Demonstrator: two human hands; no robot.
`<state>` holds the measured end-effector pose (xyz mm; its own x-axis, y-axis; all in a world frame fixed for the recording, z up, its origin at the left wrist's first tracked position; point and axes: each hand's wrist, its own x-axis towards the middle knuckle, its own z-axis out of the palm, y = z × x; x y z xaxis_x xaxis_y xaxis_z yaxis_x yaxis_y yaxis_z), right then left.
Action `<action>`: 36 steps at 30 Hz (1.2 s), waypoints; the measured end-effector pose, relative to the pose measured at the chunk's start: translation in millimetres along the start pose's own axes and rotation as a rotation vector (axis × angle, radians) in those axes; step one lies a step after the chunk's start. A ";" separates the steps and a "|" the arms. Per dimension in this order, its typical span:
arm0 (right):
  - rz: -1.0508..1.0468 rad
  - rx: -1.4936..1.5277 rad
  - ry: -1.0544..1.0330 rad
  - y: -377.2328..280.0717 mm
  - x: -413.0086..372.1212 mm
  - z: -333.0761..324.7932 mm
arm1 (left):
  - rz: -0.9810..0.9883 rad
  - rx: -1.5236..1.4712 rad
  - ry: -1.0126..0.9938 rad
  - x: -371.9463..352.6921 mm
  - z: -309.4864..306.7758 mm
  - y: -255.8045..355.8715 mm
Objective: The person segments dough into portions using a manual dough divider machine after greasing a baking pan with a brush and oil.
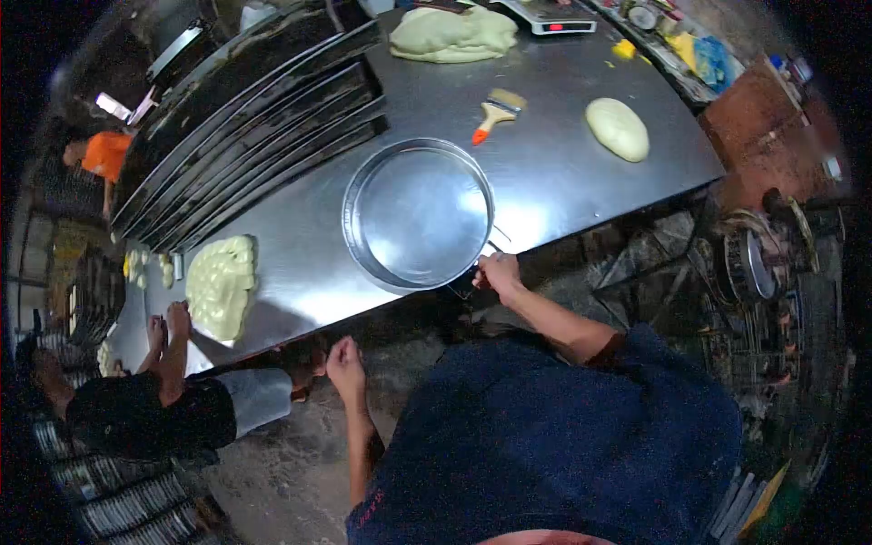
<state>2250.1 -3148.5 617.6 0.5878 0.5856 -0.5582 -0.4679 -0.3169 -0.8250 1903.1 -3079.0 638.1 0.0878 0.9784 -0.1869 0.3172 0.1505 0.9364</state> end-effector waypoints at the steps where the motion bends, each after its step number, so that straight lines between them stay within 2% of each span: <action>1: 0.000 0.009 0.016 -9.4 -6.4 -14.0 | -0.017 -0.027 -0.002 7.1 16.4 33.7; 3: -0.054 -0.534 -0.123 -36.3 -18.1 -48.1 | 0.275 0.273 0.170 31.9 61.8 27.7; 4: 0.076 -0.663 -0.193 -57.7 -19.8 -34.0 | 0.244 0.275 0.159 61.3 68.6 37.8; 5: 0.077 -0.656 -0.196 -68.2 -26.6 -38.0 | 0.213 0.275 0.153 75.3 85.2 47.5; 7: -0.402 -1.198 -0.435 -87.2 -29.5 -77.8 | 0.228 0.552 0.178 91.0 125.0 67.0; 9: -0.790 -1.203 -0.387 -95.9 -29.2 -127.3 | 0.179 0.672 0.188 106.8 149.9 74.9; 11: -0.700 -1.178 -0.372 -131.2 -43.6 -163.6 | 0.173 0.620 0.228 121.1 167.9 64.2; 12: -0.694 -1.174 -0.363 -131.5 -39.3 -179.3 | 0.098 0.614 0.330 123.9 178.8 65.2; 13: -0.659 -1.063 -0.256 -131.5 -36.2 -195.6 | 0.017 0.606 0.431 125.7 191.4 67.5; 16: -0.684 -0.823 0.031 -138.9 0.0 -213.6 | 0.042 0.719 0.523 129.6 213.3 60.3; 17: -0.702 -0.721 0.087 -135.2 16.1 -205.6 | 0.014 0.749 0.529 131.0 217.3 59.3; 19: -0.620 -0.829 0.034 -152.9 50.3 -188.1 | 0.197 0.844 0.531 131.2 219.2 57.6; 21: -0.757 -0.829 -0.103 -173.9 86.9 -172.4 | 0.165 0.876 0.504 135.9 227.7 79.6; 23: -0.987 -0.886 -0.183 -199.3 126.8 -156.1 | -0.001 0.850 0.477 129.9 233.7 93.3; 25: -1.214 -1.008 -0.179 -219.0 173.6 -126.8 | 0.152 0.854 0.558 137.7 225.0 71.1; 27: -1.306 -1.271 -0.151 -237.2 218.0 -95.5 | 0.090 0.692 0.532 133.1 228.6 80.2; 28: -1.192 -1.192 -0.179 -230.2 253.6 -81.2 | 0.129 0.563 0.460 129.3 230.9 88.8; 29: -1.080 -1.105 -0.197 -224.4 288.9 -67.1 | 0.011 0.342 0.430 134.3 232.8 82.7; 30: -0.974 -1.017 -0.205 -220.4 323.1 -53.1 | 0.152 0.581 0.471 138.1 232.9 73.7; 31: -1.017 -0.985 -0.249 -203.4 317.8 -53.0 | -0.083 0.445 0.502 130.5 237.9 87.4; 32: -1.058 -0.952 -0.295 -186.7 310.2 -52.9 | 0.127 0.580 0.528 141.7 215.4 38.1; 33: -1.220 -1.229 -0.230 -197.4 300.5 -55.1 | 0.160 0.734 0.573 131.0 220.5 63.4; 34: -1.423 -1.538 -0.091 -222.7 307.5 -58.5 | 0.176 0.687 0.620 124.9 224.1 71.7; 35: -1.395 -1.641 -0.008 -224.3 317.1 -61.0 | 0.040 0.541 0.626 127.9 223.5 68.4; 36: -1.400 -1.522 0.019 -235.8 310.6 -63.8 | 0.106 0.579 0.660 129.1 219.3 59.8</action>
<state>2585.1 -2939.5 633.2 -0.0078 0.9238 0.3827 0.9999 0.0046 0.0094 2140.5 -2974.7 604.8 -0.3628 0.8921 0.2692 0.7822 0.1345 0.6084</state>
